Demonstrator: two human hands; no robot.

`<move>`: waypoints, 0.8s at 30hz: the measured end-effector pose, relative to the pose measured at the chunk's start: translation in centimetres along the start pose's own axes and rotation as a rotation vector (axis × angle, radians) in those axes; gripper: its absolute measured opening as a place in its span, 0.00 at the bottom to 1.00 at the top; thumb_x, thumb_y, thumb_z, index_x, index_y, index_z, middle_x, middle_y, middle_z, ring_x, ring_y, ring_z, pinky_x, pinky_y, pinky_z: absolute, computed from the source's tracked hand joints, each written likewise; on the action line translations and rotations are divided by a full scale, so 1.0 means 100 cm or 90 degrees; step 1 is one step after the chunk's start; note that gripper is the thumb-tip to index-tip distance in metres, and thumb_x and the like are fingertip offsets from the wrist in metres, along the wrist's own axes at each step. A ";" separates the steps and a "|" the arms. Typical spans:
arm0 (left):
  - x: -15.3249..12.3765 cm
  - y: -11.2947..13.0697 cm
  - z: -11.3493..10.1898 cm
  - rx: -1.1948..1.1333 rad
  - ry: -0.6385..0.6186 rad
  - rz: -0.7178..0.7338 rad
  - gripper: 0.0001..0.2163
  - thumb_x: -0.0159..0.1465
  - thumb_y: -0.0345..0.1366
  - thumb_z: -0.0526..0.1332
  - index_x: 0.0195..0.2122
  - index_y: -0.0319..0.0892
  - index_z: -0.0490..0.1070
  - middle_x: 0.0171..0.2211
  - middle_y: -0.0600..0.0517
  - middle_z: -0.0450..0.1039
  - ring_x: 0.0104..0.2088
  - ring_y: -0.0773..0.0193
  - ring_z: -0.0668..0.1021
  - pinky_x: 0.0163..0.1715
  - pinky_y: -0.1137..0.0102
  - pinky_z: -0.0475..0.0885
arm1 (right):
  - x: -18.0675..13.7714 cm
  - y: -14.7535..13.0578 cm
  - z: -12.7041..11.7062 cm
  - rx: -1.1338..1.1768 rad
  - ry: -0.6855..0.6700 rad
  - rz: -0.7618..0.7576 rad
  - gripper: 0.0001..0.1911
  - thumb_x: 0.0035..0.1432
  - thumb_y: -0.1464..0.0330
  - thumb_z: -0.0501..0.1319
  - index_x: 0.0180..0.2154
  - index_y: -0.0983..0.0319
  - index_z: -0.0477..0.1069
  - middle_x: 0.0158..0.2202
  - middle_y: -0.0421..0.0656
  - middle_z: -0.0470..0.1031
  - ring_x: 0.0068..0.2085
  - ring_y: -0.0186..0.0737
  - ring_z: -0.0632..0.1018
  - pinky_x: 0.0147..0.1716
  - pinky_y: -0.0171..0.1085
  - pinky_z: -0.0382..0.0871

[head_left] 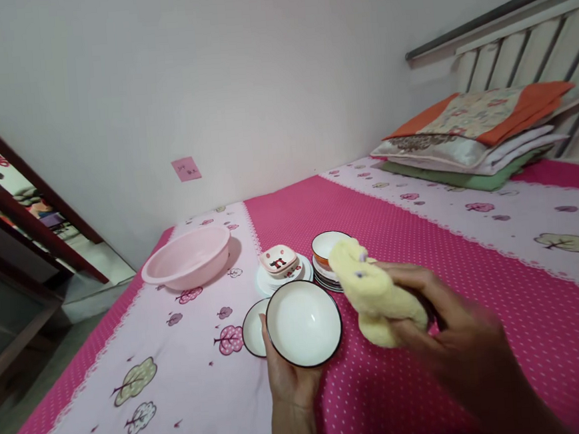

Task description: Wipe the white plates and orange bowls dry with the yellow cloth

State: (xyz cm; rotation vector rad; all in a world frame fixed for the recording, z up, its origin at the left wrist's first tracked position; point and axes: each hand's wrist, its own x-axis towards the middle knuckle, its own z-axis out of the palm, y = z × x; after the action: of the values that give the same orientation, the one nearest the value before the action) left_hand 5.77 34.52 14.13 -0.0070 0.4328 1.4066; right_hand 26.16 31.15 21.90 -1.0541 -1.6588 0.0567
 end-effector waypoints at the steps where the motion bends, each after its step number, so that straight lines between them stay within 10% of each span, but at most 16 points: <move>1: -0.001 0.000 0.001 -0.001 -0.016 -0.008 0.23 0.71 0.54 0.56 0.58 0.48 0.77 0.45 0.46 0.86 0.50 0.51 0.84 0.61 0.53 0.70 | 0.000 -0.001 0.004 -0.019 0.005 -0.067 0.24 0.59 0.77 0.56 0.55 0.55 0.71 0.54 0.45 0.80 0.54 0.49 0.80 0.52 0.46 0.73; 7: -0.009 -0.005 0.016 -0.029 -0.097 -0.063 0.26 0.76 0.49 0.46 0.57 0.36 0.76 0.41 0.42 0.85 0.40 0.64 0.85 0.46 0.74 0.77 | -0.014 -0.006 0.058 -0.087 -0.155 -0.286 0.18 0.69 0.76 0.54 0.54 0.57 0.73 0.54 0.43 0.81 0.56 0.43 0.77 0.61 0.49 0.56; 24: -0.015 -0.016 0.016 0.298 -0.090 0.230 0.23 0.66 0.50 0.66 0.56 0.41 0.76 0.53 0.44 0.80 0.59 0.50 0.77 0.62 0.60 0.69 | -0.024 0.000 0.087 -0.186 -0.287 -0.081 0.17 0.54 0.78 0.56 0.44 0.65 0.75 0.44 0.52 0.80 0.43 0.51 0.75 0.43 0.46 0.64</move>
State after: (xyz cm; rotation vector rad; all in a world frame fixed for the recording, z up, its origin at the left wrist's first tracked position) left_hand 7.61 33.19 15.68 0.5717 0.6590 1.6142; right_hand 19.15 33.58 16.71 -1.2115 -2.1891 -0.0367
